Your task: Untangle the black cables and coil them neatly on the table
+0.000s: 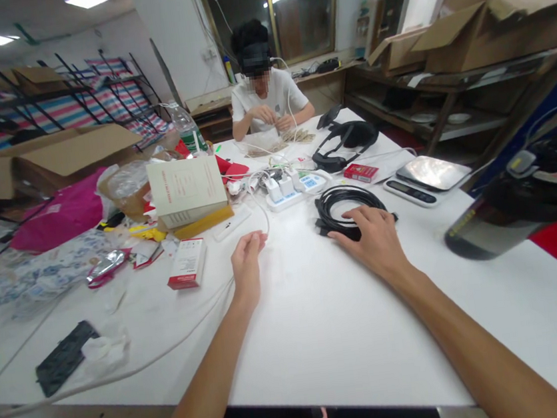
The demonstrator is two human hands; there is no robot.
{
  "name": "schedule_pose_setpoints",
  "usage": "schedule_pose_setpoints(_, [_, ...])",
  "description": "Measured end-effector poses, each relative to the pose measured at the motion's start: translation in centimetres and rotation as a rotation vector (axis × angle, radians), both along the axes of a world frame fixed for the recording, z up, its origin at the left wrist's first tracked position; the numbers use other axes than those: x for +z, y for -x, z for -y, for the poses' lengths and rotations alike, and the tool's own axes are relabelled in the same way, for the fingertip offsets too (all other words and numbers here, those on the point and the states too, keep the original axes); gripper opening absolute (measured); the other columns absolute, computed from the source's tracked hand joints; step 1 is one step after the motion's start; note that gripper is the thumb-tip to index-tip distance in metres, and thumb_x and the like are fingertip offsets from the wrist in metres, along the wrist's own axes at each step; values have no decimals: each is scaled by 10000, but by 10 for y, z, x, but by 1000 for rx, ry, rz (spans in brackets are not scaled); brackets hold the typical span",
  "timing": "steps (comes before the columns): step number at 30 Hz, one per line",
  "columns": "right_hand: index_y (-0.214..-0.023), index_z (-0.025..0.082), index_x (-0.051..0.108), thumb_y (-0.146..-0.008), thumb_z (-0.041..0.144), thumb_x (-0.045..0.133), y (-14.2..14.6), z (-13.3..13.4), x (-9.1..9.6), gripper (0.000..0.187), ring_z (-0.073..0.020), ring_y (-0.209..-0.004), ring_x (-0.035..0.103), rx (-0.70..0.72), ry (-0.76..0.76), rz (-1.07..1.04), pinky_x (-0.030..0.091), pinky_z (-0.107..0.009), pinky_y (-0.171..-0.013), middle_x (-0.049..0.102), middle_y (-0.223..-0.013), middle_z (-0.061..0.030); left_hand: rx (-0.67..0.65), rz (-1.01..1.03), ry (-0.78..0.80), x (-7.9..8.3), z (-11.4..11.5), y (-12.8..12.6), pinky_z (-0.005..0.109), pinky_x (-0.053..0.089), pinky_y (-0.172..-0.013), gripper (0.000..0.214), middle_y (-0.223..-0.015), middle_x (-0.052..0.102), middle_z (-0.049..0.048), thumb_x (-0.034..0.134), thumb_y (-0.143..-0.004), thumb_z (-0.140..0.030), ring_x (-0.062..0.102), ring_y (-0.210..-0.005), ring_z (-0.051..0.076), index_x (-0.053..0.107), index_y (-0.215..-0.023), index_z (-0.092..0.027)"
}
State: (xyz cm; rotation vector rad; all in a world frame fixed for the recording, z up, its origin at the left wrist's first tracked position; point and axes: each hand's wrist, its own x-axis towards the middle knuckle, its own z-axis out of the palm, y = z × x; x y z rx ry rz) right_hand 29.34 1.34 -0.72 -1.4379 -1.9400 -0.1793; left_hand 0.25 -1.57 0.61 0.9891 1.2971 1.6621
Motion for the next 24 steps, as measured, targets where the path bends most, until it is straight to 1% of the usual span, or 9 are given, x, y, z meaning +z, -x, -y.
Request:
schedule_pose_setpoints(3, [-1192,221,682,-988,606,657,1,1,4,436,-323,-1170,658,-20,-34,-84,419,-462,-1027,729,-1206,-115,7,13,-1,2,2,0,400,573,-1040,276,-1029,805,80,760,-917,-505,762,-1093,245,784,-1004,-245])
schedule_pose_setpoints(6, [-1202,219,689,-991,598,657,1,2,6,435,-324,-1182,662,-16,-51,-107,430,-460,-1031,729,-1218,-123,19,40,1,2,1,2,403,583,-1019,295,-984,798,80,775,-896,-516,768,-1047,244,785,-977,-233])
schedule_pose_setpoints(9, [-1241,208,701,-994,597,653,0,1,4,463,-319,-1178,666,32,-32,-82,447,-447,-1014,737,-1221,-130,15,53,3,1,-1,3,394,581,-1001,308,-936,787,75,775,-888,-524,765,-995,232,784,-940,-220])
schedule_pose_setpoints(12, [-1208,204,731,-1027,560,610,-1,0,1,417,-310,-1139,675,69,27,0,449,-444,-989,762,-1188,-121,-11,50,4,0,-1,3,368,582,-953,314,-885,766,62,772,-887,-520,746,-928,208,781,-927,-208])
schedule_pose_setpoints(14, [-1160,204,748,-1049,538,577,-1,-1,0,392,-306,-1093,679,60,58,59,442,-444,-955,775,-1147,-115,-37,41,-2,-1,-1,3,343,581,-899,326,-857,748,55,766,-889,-511,722,-881,189,779,-934,-189])
schedule_pose_setpoints(17, [-1137,198,750,-1059,542,557,-2,-2,1,402,-303,-1055,675,39,60,102,432,-433,-902,777,-1114,-115,-74,34,-11,0,-1,4,311,566,-835,342,-828,727,46,764,-886,-501,686,-827,166,772,-942,-163])
schedule_pose_setpoints(21, [-1091,201,734,-1067,576,518,-2,-1,2,433,-305,-1025,668,27,61,99,432,-426,-876,768,-1070,-123,-107,52,-14,2,-2,5,289,544,-783,338,-784,705,33,777,-871,-488,655,-767,148,763,-936,-156])
schedule_pose_setpoints(24, [-1049,195,705,-1060,637,476,-2,0,6,499,-312,-972,659,-19,83,60,442,-430,-867,749,-991,-133,-127,58,-11,2,-2,5,278,528,-753,334,-762,695,29,787,-863,-480,634,-737,140,758,-922,-153])
